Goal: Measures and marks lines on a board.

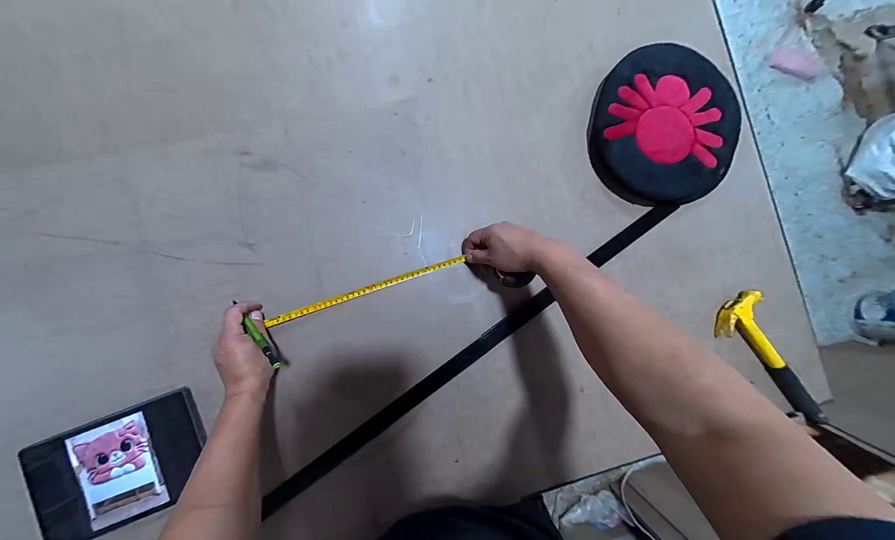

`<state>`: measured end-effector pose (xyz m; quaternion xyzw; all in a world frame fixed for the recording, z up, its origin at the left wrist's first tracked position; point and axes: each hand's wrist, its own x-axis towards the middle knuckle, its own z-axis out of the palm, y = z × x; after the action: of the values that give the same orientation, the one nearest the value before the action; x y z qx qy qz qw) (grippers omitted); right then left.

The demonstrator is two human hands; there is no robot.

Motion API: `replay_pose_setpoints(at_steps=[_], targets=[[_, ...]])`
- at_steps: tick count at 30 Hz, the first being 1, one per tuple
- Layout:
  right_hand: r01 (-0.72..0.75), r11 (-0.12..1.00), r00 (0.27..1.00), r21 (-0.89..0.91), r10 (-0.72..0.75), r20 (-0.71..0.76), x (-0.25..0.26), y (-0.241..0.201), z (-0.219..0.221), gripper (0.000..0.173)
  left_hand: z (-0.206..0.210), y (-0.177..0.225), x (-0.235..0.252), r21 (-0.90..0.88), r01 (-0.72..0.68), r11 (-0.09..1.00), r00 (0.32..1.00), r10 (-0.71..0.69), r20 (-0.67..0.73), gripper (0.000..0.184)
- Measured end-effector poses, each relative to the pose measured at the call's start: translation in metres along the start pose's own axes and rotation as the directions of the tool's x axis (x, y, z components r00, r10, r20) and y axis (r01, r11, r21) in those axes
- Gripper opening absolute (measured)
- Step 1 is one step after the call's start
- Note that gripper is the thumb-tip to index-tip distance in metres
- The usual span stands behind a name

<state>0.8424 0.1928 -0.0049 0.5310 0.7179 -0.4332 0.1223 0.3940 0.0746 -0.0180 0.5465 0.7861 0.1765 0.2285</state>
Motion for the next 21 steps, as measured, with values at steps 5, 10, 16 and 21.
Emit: replay_pose_setpoints(at_steps=[5,10,16,21], targets=[[0.022,0.999,1.0,0.035,-0.023,0.021,-0.001,0.0,-0.004,0.025,0.0,-0.008,0.003,-0.038,-0.049,0.998,0.999,0.049,-0.014,0.033],[0.065,0.994,0.997,0.09,-0.068,0.035,-0.001,0.002,-0.004,0.019,-0.002,-0.013,0.017,0.044,-0.026,0.999,0.999,0.027,-0.024,0.03],[0.05,0.996,0.998,0.071,-0.052,0.024,0.001,0.0,-0.004,0.023,-0.006,-0.021,0.026,0.096,-0.058,0.994,0.998,0.061,-0.025,0.029],[0.061,0.997,0.998,0.045,-0.062,0.017,0.002,0.001,-0.002,0.024,-0.005,-0.026,0.027,0.109,-0.045,0.993,0.997,0.052,-0.062,0.03]])
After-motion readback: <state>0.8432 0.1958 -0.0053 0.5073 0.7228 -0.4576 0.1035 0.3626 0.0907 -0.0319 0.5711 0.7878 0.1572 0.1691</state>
